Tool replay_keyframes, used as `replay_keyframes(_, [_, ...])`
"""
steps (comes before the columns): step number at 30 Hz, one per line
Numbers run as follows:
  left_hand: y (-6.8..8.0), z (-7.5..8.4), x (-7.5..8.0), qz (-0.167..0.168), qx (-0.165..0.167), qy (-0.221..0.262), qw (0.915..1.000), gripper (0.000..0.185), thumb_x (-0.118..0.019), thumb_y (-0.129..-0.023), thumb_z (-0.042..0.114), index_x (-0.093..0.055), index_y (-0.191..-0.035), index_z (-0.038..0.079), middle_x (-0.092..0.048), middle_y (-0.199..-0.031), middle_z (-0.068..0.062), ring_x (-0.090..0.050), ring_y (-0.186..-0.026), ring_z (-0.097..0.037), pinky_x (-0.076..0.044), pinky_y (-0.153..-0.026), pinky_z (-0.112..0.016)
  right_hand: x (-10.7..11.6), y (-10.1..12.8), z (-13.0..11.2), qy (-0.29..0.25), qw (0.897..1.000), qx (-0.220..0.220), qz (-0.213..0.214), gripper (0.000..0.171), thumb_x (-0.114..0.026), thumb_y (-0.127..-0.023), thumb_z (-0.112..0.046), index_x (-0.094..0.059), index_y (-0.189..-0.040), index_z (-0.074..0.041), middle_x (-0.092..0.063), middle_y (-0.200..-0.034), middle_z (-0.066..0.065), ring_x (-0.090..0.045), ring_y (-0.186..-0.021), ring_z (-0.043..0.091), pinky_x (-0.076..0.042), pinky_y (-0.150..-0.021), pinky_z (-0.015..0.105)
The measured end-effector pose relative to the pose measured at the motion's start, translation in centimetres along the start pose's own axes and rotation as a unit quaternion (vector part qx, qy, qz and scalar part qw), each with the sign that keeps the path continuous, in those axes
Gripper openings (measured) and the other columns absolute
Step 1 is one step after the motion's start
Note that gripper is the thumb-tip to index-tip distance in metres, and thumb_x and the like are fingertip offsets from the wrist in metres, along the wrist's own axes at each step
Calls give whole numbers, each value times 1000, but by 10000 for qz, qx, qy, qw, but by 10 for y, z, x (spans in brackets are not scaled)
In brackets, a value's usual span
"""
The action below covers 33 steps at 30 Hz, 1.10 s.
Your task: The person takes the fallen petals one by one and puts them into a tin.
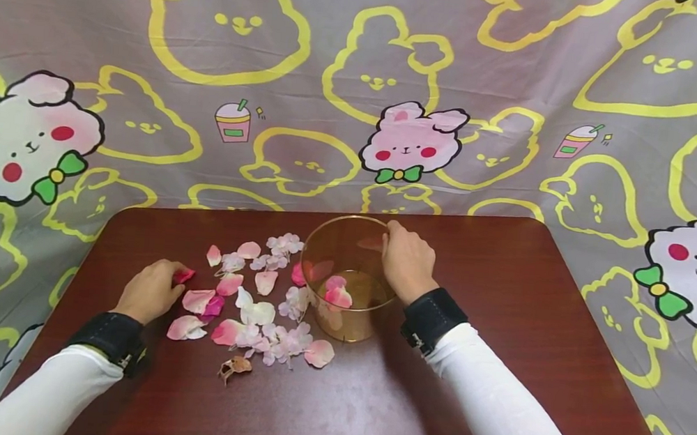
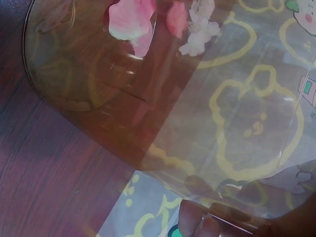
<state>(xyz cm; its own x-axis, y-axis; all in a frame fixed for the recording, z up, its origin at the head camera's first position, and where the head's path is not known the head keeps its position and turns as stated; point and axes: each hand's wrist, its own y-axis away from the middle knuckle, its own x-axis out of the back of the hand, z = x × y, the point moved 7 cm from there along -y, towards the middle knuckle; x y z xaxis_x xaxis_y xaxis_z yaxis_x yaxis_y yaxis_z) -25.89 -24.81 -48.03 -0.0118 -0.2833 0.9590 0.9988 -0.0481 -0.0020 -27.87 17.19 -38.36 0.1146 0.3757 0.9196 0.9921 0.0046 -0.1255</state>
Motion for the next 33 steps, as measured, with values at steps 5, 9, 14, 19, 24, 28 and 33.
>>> replay_keyframes(5, [0,-1,1,485,-205,-113,9985,21,-72,-87,2,-68,-106,-5,-65,-96,-26,-66,-90,-46,-55,-80,-60,0,0,-1,2,10000,2,12,18,-53,-104,-22,-64,-107,-8,-61,-74,10,-63,-69,32,-42,-53,41])
replay_keyframes(9, [0,-3,0,814,-295,-202,9960,16,-70,-87,1,-69,-102,-4,-65,-91,-25,-67,-86,-48,-55,-74,-61,0,-1,-1,1,10000,1,15,18,-53,-104,-22,-64,-107,-8,-60,-73,9,-63,-68,31,-42,-53,41])
replay_keyframes(14, [1,-4,1,1058,-347,-252,9935,12,-68,-87,1,-69,-98,-4,-64,-87,-24,-67,-82,-48,-55,-70,-61,-1,-1,-1,-30,10000,15,-20,18,-53,-104,-22,-64,-108,-8,-60,-73,9,-62,-68,31,-41,-53,40])
replay_keyframes(19, [1,-3,3,1131,-336,-289,9926,10,-66,-88,0,-70,-96,-4,-65,-86,-24,-67,-80,-48,-55,-69,-60,-1,-1,-2,-52,10000,9,-5,18,-53,-104,-22,-64,-108,-8,-61,-74,9,-63,-69,31,-42,-54,41])
replay_keyframes(24, [1,-3,3,988,-237,-429,9939,10,-64,-89,0,-70,-96,-5,-65,-85,-26,-66,-80,-48,-54,-69,-61,-1,-1,-1,-41,10000,-21,-12,18,-52,-104,-22,-63,-106,-8,-60,-74,10,-64,-71,32,-43,-55,43])
replay_keyframes(28, [-1,-6,5,942,-161,-472,9943,8,-61,-90,0,-68,-92,-5,-68,-86,-30,-67,-79,-50,-54,-67,-63,-1,-1,0,-29,10000,-33,-3,17,-53,-104,-22,-63,-104,-8,-61,-74,10,-65,-72,33,-44,-55,44])
replay_keyframes(33, [-2,-8,9,1039,-141,-355,9939,9,-59,-92,2,-62,-88,-5,-68,-85,-33,-66,-74,-52,-52,-63,-64,-1,0,1,-10,10000,-13,17,17,-53,-104,-21,-64,-105,-8,-61,-73,9,-64,-71,32,-43,-54,43])
